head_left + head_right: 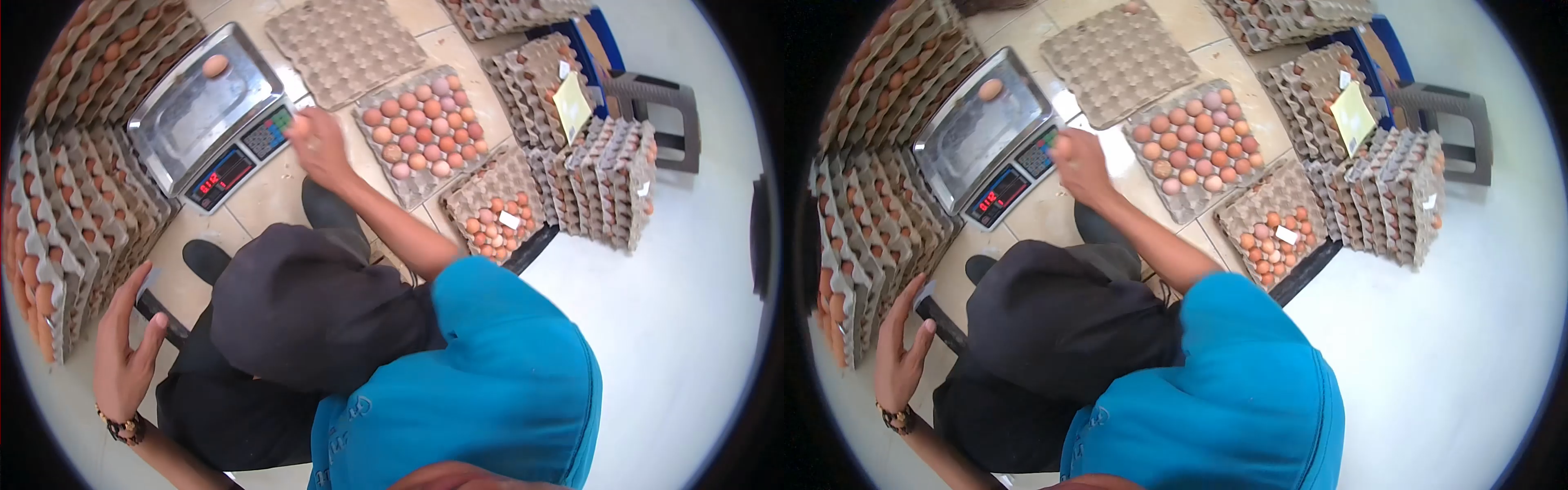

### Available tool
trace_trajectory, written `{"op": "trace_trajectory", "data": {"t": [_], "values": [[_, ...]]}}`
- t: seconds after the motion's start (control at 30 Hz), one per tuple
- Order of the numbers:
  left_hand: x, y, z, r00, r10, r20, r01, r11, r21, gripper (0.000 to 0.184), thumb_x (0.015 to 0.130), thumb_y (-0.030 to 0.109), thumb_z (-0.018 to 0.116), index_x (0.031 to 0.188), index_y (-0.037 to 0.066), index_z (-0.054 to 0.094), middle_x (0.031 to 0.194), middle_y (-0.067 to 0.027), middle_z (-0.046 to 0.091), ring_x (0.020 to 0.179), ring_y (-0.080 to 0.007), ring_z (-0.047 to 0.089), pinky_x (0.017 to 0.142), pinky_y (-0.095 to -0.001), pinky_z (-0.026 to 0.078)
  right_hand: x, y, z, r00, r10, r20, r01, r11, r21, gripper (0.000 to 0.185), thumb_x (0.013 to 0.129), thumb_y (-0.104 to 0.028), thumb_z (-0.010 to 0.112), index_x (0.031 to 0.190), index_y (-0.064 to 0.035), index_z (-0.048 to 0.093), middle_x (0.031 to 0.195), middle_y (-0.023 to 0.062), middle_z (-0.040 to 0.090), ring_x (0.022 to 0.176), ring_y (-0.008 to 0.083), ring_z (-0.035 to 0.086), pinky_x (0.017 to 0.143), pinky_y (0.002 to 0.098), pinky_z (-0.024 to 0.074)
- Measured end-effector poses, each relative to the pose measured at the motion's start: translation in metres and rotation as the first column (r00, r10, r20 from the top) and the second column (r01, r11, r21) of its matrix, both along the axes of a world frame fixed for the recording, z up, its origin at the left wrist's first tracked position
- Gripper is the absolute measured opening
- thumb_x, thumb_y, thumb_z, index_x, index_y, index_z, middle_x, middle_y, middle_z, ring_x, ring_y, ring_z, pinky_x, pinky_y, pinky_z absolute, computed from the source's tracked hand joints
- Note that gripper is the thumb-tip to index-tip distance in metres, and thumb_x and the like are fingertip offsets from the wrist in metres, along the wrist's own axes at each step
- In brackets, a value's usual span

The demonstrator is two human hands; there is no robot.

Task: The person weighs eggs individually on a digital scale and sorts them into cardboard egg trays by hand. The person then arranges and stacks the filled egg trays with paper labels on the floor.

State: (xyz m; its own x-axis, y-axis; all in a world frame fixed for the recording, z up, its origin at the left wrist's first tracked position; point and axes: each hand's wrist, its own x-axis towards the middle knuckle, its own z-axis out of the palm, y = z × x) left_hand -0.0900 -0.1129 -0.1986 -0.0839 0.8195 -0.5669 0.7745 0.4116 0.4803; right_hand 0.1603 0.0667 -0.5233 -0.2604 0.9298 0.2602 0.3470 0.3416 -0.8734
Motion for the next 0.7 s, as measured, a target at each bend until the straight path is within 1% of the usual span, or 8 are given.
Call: {"op": "trace_trajectory", "data": {"t": [0.1, 0.13, 0.2, 0.3, 0.43, 0.53, 0.63, 0.7], "values": [[0.001, 0.004, -0.003, 1.000, 0.001, -0.009, -0.001, 1.000, 0.008, 0.054, 0.095, 0.015, 0.065, 0.145, 0.001, 0.050, 0.143, -0.0193, 0.057, 0.135, -0.0341, 0.052, 0.114, -0.0402, 0.036, 0.114, -0.037, -0.012, 0.915, -0.397, 0.077, 0.400, 0.863, -0.310, 0.036, 0.088, -0.018, 0.073, 0.118, -0.0004, 0.062, 0.109, 0.0176, 0.066, 0.102, 0.0320, 0.064, 0.090, 0.0406, 0.0499], [0.003, 0.007, -0.004, 1.000, -0.004, -0.007, 0.004, 1.000, 0.002, 0.054, 0.095, 0.015, 0.065, 0.145, 0.001, 0.050, 0.144, -0.0193, 0.057, 0.135, -0.0338, 0.052, 0.114, -0.0401, 0.036, 0.153, -0.044, -0.037, 0.847, -0.485, 0.219, 0.514, 0.852, -0.102, 0.035, 0.088, -0.019, 0.075, 0.116, -0.0017, 0.062, 0.102, 0.0128, 0.067, 0.093, 0.0210, 0.064, 0.080, 0.0335, 0.0525], [0.006, 0.013, -0.005, 1.000, -0.010, -0.002, 0.010, 1.000, -0.008, 0.054, 0.096, 0.014, 0.065, 0.146, 0.001, 0.049, 0.144, -0.0190, 0.057, 0.136, -0.0335, 0.052, 0.115, -0.0400, 0.036, 0.206, -0.053, -0.050, 0.781, -0.561, 0.276, 0.589, 0.808, -0.026, 0.035, 0.085, -0.016, 0.076, 0.114, -0.0014, 0.063, 0.103, 0.0135, 0.067, 0.090, 0.0251, 0.065, 0.080, 0.0345, 0.0530], [0.007, 0.016, -0.007, 1.000, -0.024, 0.000, 0.024, 0.999, -0.041, 0.056, 0.096, 0.014, 0.065, 0.147, 0.002, 0.048, 0.145, -0.0176, 0.056, 0.136, -0.0327, 0.051, 0.115, -0.0402, 0.036, 0.231, -0.057, -0.046, 0.778, -0.439, 0.450, 0.508, 0.860, -0.040, 0.028, 0.083, -0.014, 0.073, 0.107, -0.0011, 0.065, 0.103, 0.0173, 0.066, 0.099, 0.0365, 0.063, 0.088, 0.0446, 0.0499], [0.002, 0.020, -0.015, 0.999, -0.028, -0.030, 0.026, 0.999, -0.046, 0.056, 0.094, 0.012, 0.066, 0.146, 0.002, 0.048, 0.142, -0.0182, 0.058, 0.133, -0.0353, 0.053, 0.111, -0.0415, 0.039, 0.229, -0.039, -0.053, 0.758, -0.485, 0.435, 0.497, 0.862, 0.095, 0.014, 0.079, -0.012, 0.070, 0.089, -0.0029, 0.069, 0.094, 0.0140, 0.064, 0.092, 0.0339, 0.061, 0.084, 0.0433, 0.0495], [-0.003, 0.021, -0.022, 0.996, -0.051, -0.072, 0.048, 0.998, -0.036, 0.055, 0.090, 0.012, 0.068, 0.142, 0.001, 0.051, 0.135, -0.0214, 0.061, 0.125, -0.0400, 0.057, 0.105, -0.0432, 0.044, 0.176, 0.048, -0.030, 0.822, -0.425, 0.380, 0.480, 0.875, -0.060, 0.015, 0.079, -0.012, 0.069, 0.091, -0.0032, 0.069, 0.090, 0.0133, 0.063, 0.092, 0.0330, 0.060, 0.087, 0.0425, 0.0490], [-0.012, 0.018, -0.032, 0.997, 0.038, -0.062, -0.045, 0.993, -0.110, 0.058, 0.088, 0.015, 0.071, 0.142, 0.003, 0.052, 0.133, -0.0212, 0.062, 0.123, -0.0401, 0.058, 0.104, -0.0430, 0.045, 0.105, 0.185, -0.065, 0.892, -0.369, 0.262, 0.355, 0.929, 0.099, 0.027, 0.081, -0.018, 0.071, 0.103, -0.0034, 0.067, 0.099, 0.0168, 0.066, 0.104, 0.0357, 0.060, 0.092, 0.0450, 0.0478], [-0.020, 0.018, -0.040, 0.993, 0.100, -0.060, -0.109, 0.978, -0.176, 0.058, 0.087, 0.014, 0.070, 0.141, 0.002, 0.053, 0.130, -0.0227, 0.063, 0.122, -0.0415, 0.059, 0.103, -0.0433, 0.045, 0.058, 0.282, -0.083, 0.847, -0.331, 0.416, 0.291, 0.943, 0.158, 0.041, 0.081, -0.029, 0.073, 0.113, -0.0043, 0.065, 0.113, 0.0196, 0.065, 0.111, 0.0386, 0.059, 0.094, 0.0479, 0.0473]]}}
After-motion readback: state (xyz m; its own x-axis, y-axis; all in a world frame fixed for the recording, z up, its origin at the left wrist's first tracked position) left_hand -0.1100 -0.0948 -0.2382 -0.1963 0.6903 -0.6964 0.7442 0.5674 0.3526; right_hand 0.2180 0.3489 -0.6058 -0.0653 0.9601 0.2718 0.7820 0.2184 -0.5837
